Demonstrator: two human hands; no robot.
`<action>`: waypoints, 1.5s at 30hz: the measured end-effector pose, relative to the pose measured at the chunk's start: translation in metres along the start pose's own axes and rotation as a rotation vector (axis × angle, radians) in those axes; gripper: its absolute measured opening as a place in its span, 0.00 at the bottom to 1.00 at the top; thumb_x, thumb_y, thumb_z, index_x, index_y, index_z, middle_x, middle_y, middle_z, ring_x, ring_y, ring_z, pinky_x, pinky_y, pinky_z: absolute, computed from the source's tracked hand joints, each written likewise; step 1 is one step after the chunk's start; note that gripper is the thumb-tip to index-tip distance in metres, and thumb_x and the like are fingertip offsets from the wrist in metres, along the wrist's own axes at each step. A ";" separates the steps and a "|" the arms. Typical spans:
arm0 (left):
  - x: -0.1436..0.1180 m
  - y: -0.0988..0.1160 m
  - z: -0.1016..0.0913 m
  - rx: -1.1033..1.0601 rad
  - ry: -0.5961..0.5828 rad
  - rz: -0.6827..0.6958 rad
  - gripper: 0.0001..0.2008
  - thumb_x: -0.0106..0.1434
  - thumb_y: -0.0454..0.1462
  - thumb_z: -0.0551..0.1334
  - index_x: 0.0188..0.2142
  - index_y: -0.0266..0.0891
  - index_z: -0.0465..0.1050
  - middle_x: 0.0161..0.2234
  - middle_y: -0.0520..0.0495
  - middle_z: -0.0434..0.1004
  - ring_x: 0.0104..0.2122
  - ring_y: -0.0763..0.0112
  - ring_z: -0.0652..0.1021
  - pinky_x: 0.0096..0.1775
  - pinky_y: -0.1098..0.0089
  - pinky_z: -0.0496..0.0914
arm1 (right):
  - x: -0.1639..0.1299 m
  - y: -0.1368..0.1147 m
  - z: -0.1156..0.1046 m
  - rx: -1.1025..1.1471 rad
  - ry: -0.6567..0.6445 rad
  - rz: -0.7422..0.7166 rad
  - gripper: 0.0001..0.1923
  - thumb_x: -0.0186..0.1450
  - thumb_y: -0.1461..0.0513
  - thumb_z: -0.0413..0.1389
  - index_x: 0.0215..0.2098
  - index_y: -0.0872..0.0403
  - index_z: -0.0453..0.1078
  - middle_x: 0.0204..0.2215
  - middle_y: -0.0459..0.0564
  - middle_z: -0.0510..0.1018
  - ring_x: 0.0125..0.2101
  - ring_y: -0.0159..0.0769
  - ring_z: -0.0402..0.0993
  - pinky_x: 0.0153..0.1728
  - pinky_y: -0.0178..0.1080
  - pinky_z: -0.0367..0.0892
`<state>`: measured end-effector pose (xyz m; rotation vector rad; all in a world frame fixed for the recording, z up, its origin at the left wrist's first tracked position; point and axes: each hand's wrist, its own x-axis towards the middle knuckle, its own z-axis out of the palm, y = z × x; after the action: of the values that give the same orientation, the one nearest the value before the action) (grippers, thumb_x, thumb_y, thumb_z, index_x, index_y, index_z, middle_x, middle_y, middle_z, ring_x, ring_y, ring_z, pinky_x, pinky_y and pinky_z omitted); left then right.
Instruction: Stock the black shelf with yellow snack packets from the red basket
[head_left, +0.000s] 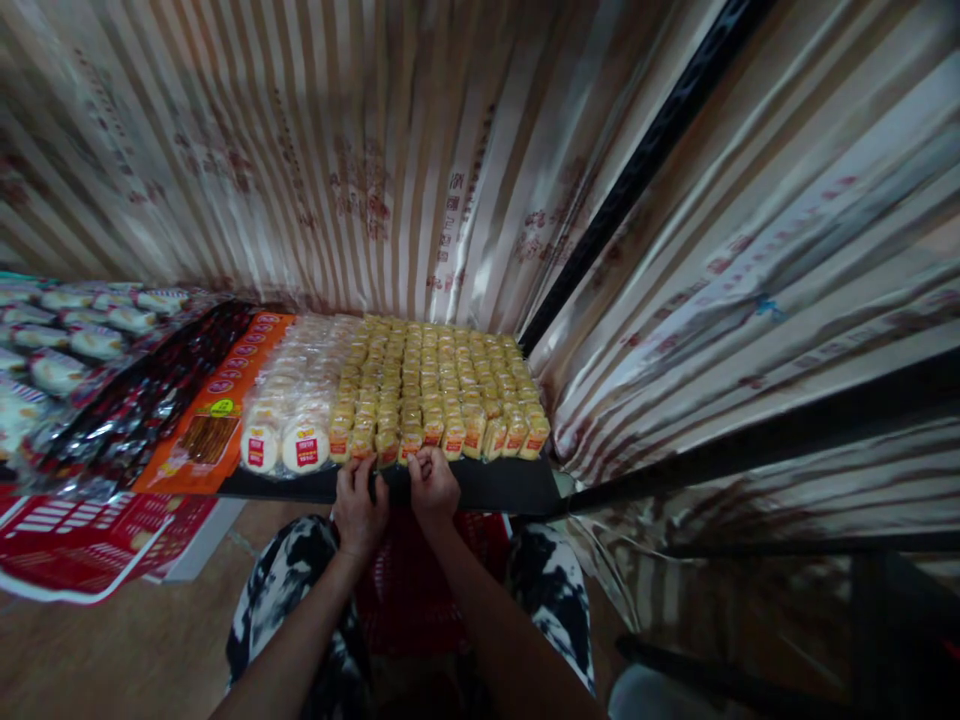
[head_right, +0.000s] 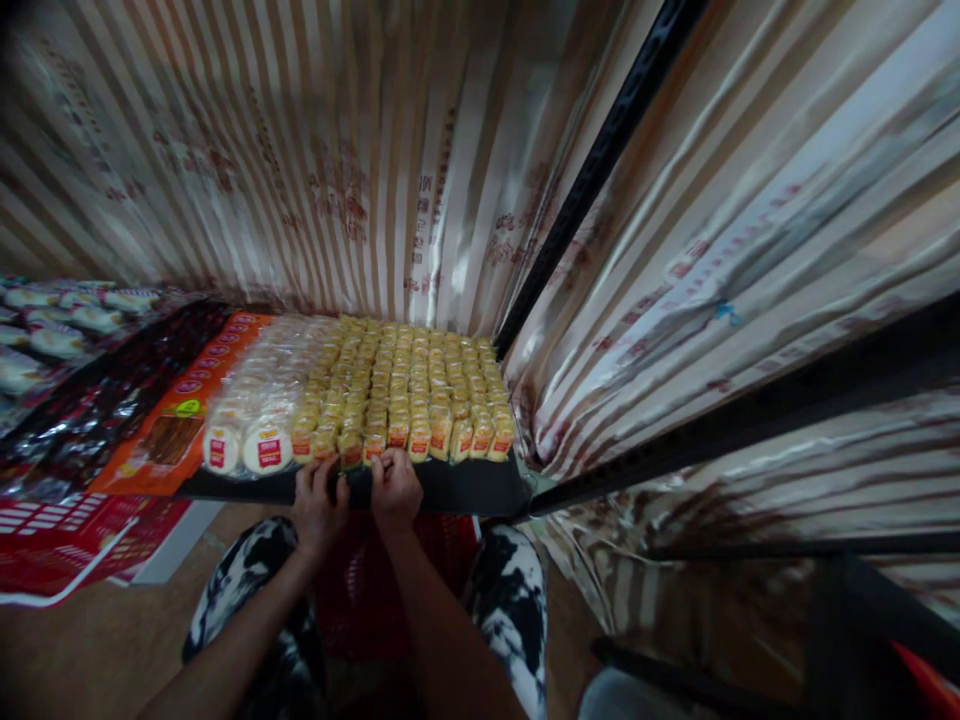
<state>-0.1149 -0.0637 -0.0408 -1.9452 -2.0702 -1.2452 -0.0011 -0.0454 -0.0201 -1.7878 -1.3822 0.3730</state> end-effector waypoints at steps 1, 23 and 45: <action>-0.001 0.000 0.000 -0.016 0.000 0.005 0.16 0.59 0.35 0.55 0.47 0.36 0.68 0.41 0.40 0.67 0.43 0.63 0.71 0.42 0.65 0.69 | 0.000 -0.001 0.000 0.004 0.006 -0.004 0.13 0.62 0.53 0.47 0.29 0.52 0.65 0.24 0.43 0.72 0.23 0.29 0.65 0.27 0.31 0.58; -0.047 -0.001 -0.050 -0.260 -0.298 0.122 0.19 0.54 0.27 0.51 0.45 0.35 0.67 0.50 0.40 0.63 0.52 0.63 0.67 0.54 0.60 0.64 | -0.068 0.017 -0.046 0.364 -0.036 0.013 0.13 0.59 0.56 0.48 0.33 0.55 0.69 0.29 0.49 0.74 0.29 0.33 0.69 0.34 0.35 0.66; -0.028 -0.028 -0.084 -0.265 -0.286 -0.057 0.17 0.52 0.27 0.52 0.41 0.36 0.69 0.45 0.41 0.67 0.46 0.64 0.72 0.50 0.61 0.68 | -0.057 -0.016 -0.030 0.363 -0.007 0.067 0.16 0.56 0.57 0.48 0.38 0.56 0.69 0.28 0.48 0.75 0.24 0.31 0.70 0.30 0.35 0.66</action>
<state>-0.1727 -0.1305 -0.0128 -2.3157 -2.1983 -1.3882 -0.0118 -0.1091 -0.0040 -1.5346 -1.1742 0.6238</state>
